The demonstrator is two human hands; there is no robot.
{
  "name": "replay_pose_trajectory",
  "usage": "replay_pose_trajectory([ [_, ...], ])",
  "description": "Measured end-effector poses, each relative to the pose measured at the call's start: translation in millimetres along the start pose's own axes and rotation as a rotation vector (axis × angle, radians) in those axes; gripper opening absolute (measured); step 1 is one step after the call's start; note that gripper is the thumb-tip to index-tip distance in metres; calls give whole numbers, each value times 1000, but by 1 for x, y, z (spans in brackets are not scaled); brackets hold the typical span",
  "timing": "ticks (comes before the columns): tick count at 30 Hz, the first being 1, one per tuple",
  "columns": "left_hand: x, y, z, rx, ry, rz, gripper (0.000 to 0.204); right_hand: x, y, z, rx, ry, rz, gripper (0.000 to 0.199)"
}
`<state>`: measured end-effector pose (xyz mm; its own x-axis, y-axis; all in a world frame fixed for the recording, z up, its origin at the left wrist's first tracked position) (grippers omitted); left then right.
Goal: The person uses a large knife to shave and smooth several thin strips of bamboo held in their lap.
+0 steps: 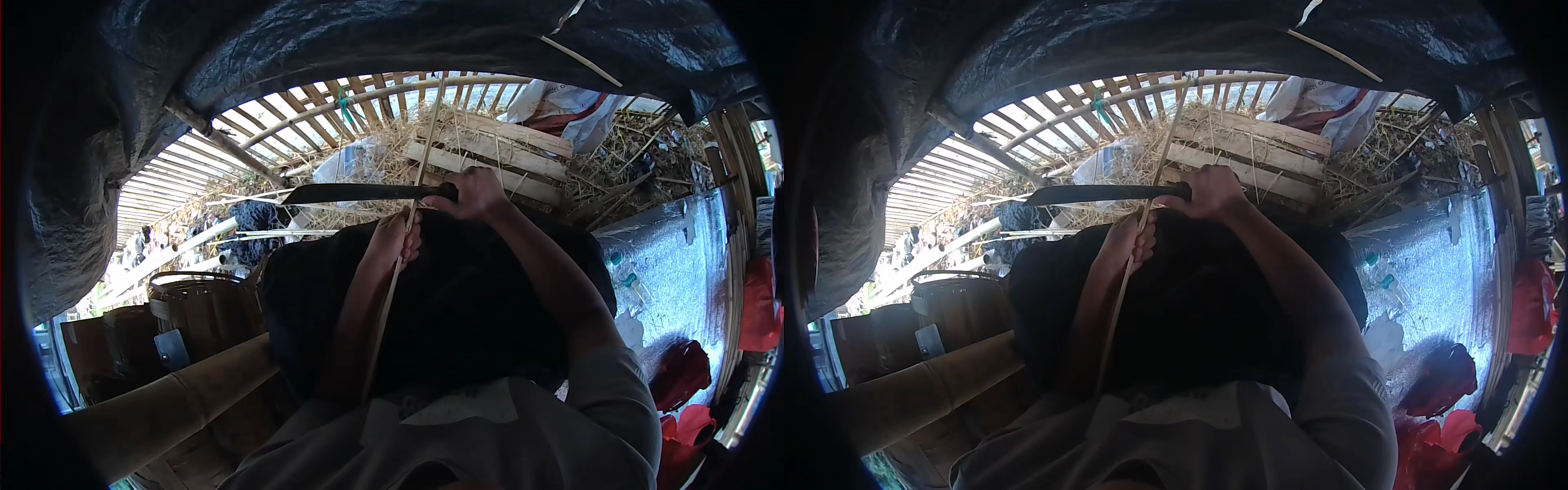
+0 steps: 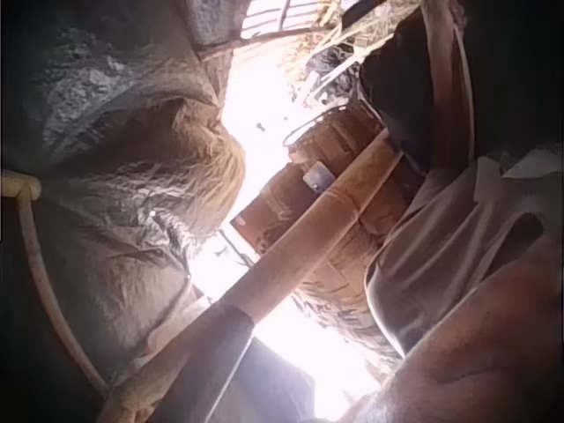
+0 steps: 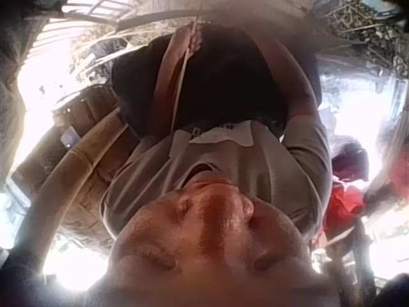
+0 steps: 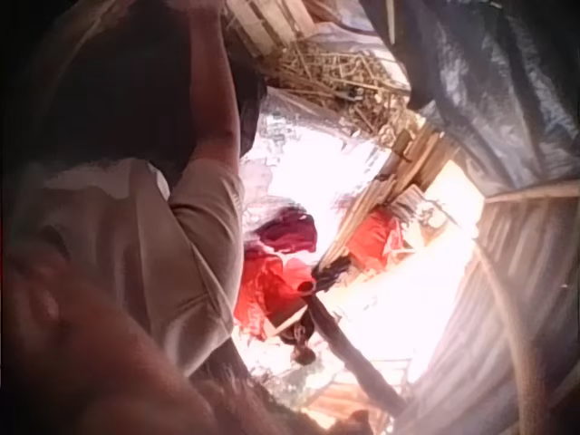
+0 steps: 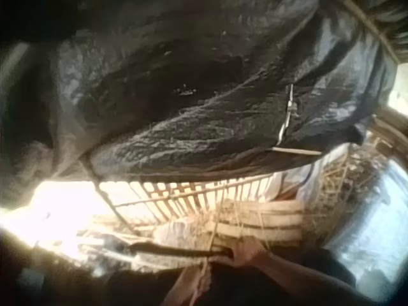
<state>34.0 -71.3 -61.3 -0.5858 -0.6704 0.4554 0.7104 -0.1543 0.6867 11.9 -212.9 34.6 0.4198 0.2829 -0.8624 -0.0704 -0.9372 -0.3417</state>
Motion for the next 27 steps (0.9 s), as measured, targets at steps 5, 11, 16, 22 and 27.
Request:
replay_pose_trajectory([
  [5,12,4,10,-31,29,-101,33,14,95,-11,327,28,153,57],
  [11,-2,-2,11,-34,26,16,33,29,119,5,529,-371,-56,75],
  [16,2,-8,6,-36,11,4,34,34,35,3,168,-375,-17,63],
  [22,-1,-16,8,-71,15,12,35,37,110,-9,532,-430,-106,69],
  [27,-9,-16,-5,-6,54,-124,36,53,50,5,130,-395,-77,66],
])
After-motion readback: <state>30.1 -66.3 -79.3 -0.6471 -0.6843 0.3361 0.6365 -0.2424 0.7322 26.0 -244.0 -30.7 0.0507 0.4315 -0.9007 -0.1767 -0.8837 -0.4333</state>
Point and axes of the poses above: each hand's wrist, its own z-axis away from the middle knuckle, its own x-axis out of the palm, y = z × x, the point moved 10 cm from there along -z, towards the middle knuckle, and after that the axes turned 4 degrees about x, right-handed, at the moved point
